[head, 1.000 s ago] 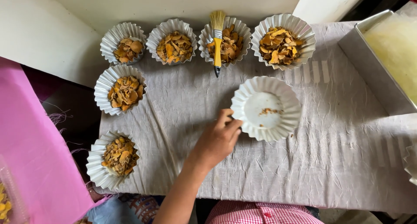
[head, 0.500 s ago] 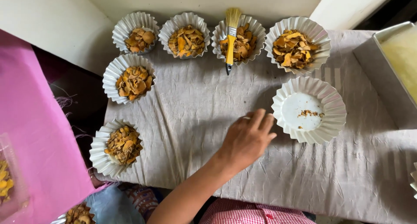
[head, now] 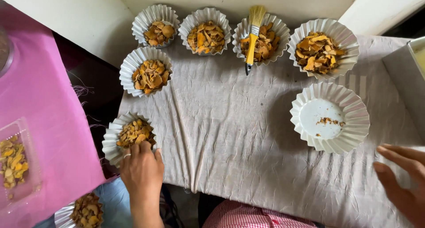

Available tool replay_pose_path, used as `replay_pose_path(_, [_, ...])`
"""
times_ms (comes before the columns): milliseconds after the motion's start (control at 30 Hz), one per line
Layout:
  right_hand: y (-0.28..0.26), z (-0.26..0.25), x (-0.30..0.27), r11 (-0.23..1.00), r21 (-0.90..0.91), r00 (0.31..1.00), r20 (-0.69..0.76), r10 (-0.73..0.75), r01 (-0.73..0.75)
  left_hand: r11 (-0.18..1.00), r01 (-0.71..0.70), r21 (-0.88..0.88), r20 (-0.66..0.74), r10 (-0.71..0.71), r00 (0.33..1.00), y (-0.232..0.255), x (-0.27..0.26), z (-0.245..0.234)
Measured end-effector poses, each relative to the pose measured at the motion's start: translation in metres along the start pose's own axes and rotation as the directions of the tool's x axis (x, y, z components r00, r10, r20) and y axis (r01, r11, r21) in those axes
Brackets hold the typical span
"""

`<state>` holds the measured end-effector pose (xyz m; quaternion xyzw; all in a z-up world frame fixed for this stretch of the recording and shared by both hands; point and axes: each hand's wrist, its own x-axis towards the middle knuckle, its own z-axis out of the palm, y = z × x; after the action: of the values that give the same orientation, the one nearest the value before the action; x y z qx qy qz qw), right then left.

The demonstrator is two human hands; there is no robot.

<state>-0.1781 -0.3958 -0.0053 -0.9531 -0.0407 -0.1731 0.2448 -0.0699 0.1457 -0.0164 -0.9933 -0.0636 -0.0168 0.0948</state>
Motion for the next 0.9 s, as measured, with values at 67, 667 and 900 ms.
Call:
replay_pose_path(67, [-0.012,-0.001,0.004,1.0,0.0,1.0,-0.017,-0.006,0.006,0.999,-0.045,0.003,-0.055,0.045,0.997,0.004,-0.004,0.0])
replay_pose_path(667, [-0.047,0.01,0.016,0.999,-0.027,0.989,-0.141,-0.047,0.043,0.655,-0.75,-0.092,-0.512,0.616,0.6,0.205,0.023,-0.027])
replay_pose_path(900, [-0.043,0.024,0.02,0.997,0.047,0.983,-0.179,-0.052,0.061,0.938,0.234,-0.257,0.037,-0.233,0.972,0.055,-0.006,-0.043])
